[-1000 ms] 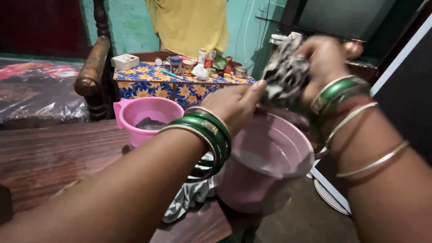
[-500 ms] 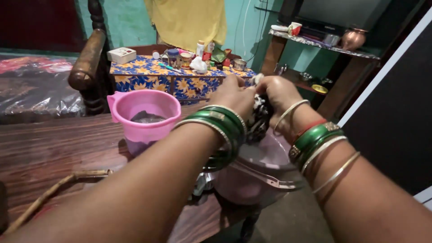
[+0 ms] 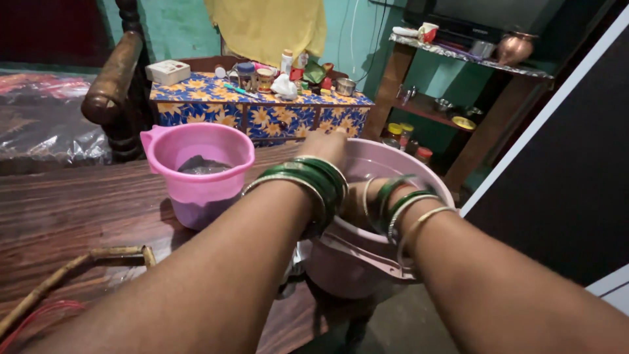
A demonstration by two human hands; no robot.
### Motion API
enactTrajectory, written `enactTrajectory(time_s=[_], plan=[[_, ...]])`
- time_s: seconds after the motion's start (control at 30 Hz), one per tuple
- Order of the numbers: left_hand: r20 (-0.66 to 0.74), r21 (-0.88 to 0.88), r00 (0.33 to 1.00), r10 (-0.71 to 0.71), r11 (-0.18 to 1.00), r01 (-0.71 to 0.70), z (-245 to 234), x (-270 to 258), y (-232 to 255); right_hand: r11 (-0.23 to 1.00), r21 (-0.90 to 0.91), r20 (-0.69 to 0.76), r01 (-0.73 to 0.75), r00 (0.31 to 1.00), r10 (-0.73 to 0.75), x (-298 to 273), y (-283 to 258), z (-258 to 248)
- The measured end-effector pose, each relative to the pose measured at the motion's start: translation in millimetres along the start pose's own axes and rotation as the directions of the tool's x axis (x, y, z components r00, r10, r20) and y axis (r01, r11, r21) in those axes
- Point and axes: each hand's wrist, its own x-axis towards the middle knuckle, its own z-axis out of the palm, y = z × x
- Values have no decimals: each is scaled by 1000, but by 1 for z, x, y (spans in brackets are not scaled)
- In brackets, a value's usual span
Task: The person wipes a red and black electronic device with a patterned cloth on a wooden table. They rotate the device to clean multiple sides and then dip the cloth into a pink bucket of water.
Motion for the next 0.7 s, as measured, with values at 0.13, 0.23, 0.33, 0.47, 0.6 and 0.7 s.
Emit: enactTrajectory(time_s=[0.13,0.23,0.33,0.47,0.6,0.7], plan=[[36,-78,993,-114,990,116,1,3,-3,980,-168,-45,-103,994,96,18,1,9],[88,365,981,171,911,-191,-1,4,-4,968,-205,-150,-148,982,118,23,-1,4],[59,343,982,179,920,-188,4,5,-5,975,-127,-353,-182,927,127,15,-8,-16],[36,243,993,114,963,-119,10,4,-4,954,285,-617,87,779,113,-38,-9,-65],[63,-115,979,-193,973,200,8,-7,7,728,585,-660,358,732,170,-107,-26,-116],[42,-24,984,-173,984,174,-1,-27,20,210,796,-601,568,782,164,-140,-44,-137]])
